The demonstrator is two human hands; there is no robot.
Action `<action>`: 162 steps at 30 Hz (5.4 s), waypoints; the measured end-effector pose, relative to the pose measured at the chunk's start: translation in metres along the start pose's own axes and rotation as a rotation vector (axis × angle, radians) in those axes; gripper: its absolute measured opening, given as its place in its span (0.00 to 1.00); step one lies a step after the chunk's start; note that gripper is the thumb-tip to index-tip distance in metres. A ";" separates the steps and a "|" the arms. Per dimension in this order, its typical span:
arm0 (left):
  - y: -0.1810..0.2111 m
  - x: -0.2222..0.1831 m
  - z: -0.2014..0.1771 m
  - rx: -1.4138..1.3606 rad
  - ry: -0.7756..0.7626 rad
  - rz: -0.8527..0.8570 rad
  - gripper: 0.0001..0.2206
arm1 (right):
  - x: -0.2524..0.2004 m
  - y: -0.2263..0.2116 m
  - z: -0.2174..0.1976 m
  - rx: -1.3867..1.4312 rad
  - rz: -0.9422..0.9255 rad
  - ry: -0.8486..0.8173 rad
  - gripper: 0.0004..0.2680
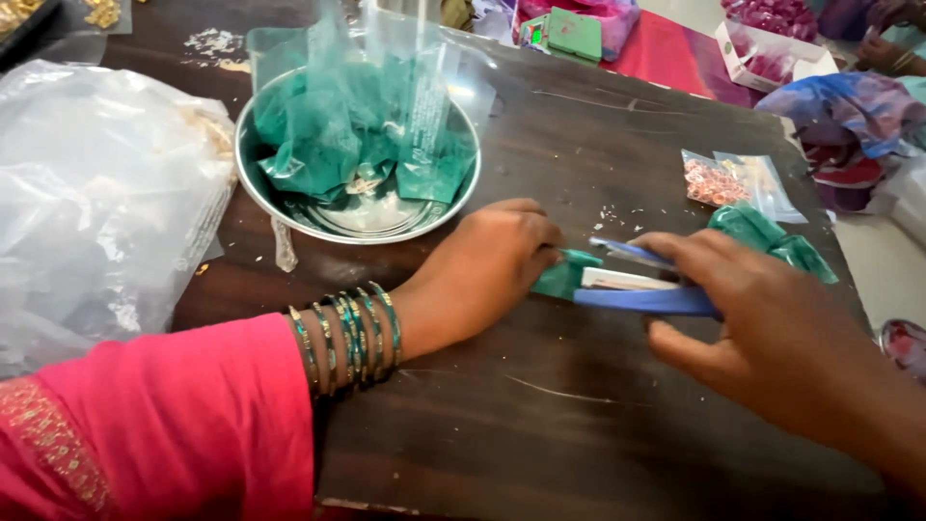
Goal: The person packages green powder into small plastic bags and staples them.
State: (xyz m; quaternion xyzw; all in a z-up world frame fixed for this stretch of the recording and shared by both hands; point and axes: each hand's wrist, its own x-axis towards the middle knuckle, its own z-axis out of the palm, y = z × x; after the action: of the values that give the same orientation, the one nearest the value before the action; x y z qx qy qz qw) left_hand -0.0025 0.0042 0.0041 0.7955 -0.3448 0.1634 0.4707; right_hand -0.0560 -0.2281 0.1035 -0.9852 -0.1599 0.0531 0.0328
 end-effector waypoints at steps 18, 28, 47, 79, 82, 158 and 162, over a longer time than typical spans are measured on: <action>0.009 -0.005 0.007 0.385 -0.092 0.287 0.05 | -0.002 -0.005 0.018 -0.151 -0.296 0.182 0.28; 0.008 -0.006 0.000 0.305 -0.098 0.254 0.06 | -0.004 -0.037 0.002 -0.292 -0.003 -0.038 0.28; 0.016 -0.008 0.005 0.374 -0.074 0.277 0.04 | 0.000 -0.051 -0.008 -0.368 0.031 -0.116 0.23; -0.002 0.003 0.014 -0.937 -0.220 -0.512 0.21 | 0.014 0.024 0.065 1.166 0.110 -0.075 0.18; 0.000 0.003 0.013 -0.852 -0.216 -0.518 0.20 | 0.015 0.022 0.063 1.096 0.121 -0.082 0.20; -0.004 -0.005 0.003 -1.540 -0.266 -0.655 0.25 | -0.010 -0.018 0.047 0.350 -0.208 0.282 0.18; 0.003 -0.001 0.004 -1.473 -0.212 -0.637 0.23 | -0.026 -0.043 0.024 0.401 -0.053 0.563 0.10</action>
State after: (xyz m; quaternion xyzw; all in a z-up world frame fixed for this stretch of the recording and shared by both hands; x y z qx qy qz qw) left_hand -0.0055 -0.0002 0.0037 0.3526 -0.1636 -0.3240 0.8625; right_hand -0.0964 -0.1941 0.0857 -0.9307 -0.1566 -0.1912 0.2698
